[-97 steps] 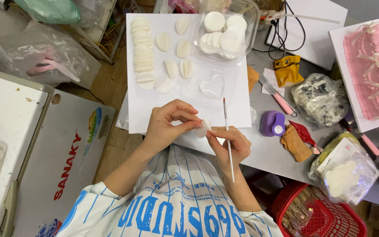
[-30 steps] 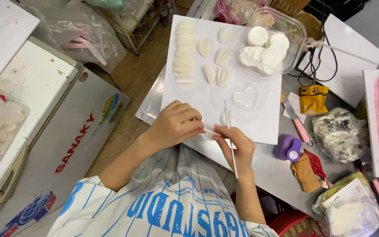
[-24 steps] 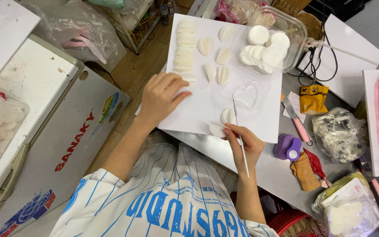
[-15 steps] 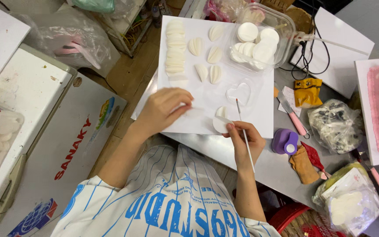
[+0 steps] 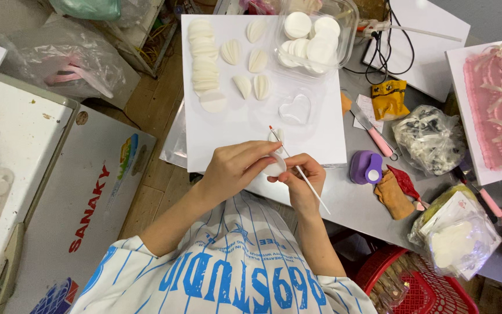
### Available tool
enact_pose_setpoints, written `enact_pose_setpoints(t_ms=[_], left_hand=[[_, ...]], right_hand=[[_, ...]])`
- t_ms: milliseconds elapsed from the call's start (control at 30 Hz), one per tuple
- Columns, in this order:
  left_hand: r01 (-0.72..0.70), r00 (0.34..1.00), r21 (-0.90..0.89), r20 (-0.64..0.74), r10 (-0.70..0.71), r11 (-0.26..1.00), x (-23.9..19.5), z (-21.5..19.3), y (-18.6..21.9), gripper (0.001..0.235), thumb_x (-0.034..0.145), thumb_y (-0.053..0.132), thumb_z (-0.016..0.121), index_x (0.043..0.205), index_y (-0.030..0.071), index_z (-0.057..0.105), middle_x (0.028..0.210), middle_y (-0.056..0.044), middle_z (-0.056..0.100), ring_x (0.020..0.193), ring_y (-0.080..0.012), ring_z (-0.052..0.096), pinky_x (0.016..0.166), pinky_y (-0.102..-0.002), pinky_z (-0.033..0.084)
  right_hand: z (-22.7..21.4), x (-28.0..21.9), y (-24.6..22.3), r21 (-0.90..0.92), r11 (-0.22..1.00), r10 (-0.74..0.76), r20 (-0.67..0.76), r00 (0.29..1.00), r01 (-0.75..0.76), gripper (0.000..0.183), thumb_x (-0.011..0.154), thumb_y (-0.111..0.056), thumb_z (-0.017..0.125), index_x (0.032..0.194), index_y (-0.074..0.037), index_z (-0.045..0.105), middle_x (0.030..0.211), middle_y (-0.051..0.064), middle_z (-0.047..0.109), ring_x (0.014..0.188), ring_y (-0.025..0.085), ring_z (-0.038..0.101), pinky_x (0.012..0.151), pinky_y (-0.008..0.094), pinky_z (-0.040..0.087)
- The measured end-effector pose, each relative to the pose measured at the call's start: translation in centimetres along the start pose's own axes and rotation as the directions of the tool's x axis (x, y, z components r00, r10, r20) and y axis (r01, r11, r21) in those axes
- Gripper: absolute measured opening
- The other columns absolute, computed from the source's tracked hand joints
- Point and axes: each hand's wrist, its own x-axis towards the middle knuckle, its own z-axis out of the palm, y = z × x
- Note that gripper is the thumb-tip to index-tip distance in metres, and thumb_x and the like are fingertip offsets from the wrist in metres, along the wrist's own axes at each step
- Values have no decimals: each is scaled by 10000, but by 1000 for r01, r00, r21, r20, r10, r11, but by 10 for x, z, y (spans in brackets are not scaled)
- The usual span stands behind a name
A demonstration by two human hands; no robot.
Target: The person assembles sugar petals by applying a liquid with a brush to petal-shaped pieces and pressing them together by hand.
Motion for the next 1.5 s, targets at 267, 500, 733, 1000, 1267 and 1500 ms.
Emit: enact_pose_setpoints(t_ms=[267, 500, 733, 1000, 1267, 1500], left_hand=[[152, 986, -202, 92, -136, 968, -14, 3, -7, 315, 973, 39, 694, 1288, 41, 720, 1042, -77, 739, 862, -158, 699, 727, -268, 548], [328, 923, -935, 286, -258, 134, -41, 40, -17, 368, 1074, 214, 632, 1402, 48, 616, 1093, -39, 654, 988, -160, 665, 854, -319, 567], [219, 959, -860, 102, -266, 461, -52, 41, -11, 218, 1051, 150, 693, 1229, 103, 576, 1082, -49, 699, 1004, -136, 671, 899, -308, 573], [-197, 978, -181, 26, 205, 964, -29, 15, -2, 253, 852, 63, 852, 1056, 93, 704, 1210, -57, 713, 955, -193, 741, 763, -330, 611], [-181, 980, -149, 57, 191, 972, -6, -1, -3, 418, 739, 174, 921, 1067, 85, 677, 1321, -109, 665, 1134, -277, 689, 919, -389, 575], [-157, 986, -122, 43, 164, 980, -8, 7, -3, 392, 688, 165, 920, 950, 104, 636, 1268, -80, 695, 1077, -268, 686, 890, -380, 555]], right_hand=[[-9, -5, -1, 13, 1000, 20, -30, 999, -20, 160, 995, -61, 698, 1088, 68, 713, 908, 166, 743, 750, 225, 716, 707, 346, 603], [2, -12, 14, 456, 886, 30, 131, 991, -87, 327, 1015, -357, 687, 1002, -31, 655, 697, 72, 636, 651, 186, 639, 692, 365, 595], [16, -10, 1, 461, 887, 2, 59, 998, -28, 407, 888, -397, 789, 1061, -55, 653, 839, 71, 674, 782, 157, 660, 692, 273, 560], [-1, -16, -12, 28, 999, -30, -192, 981, 36, 158, 895, 98, 735, 1040, 43, 701, 906, 126, 719, 777, 151, 665, 737, 274, 543], [-13, -22, -17, -1, 1000, 27, -179, 983, -28, 151, 851, 99, 736, 990, 51, 700, 927, 134, 724, 771, 159, 671, 711, 288, 552], [-14, -23, -16, 20, 999, 39, -166, 985, -36, 151, 856, 123, 712, 994, 62, 703, 939, 159, 737, 764, 155, 663, 707, 287, 544]])
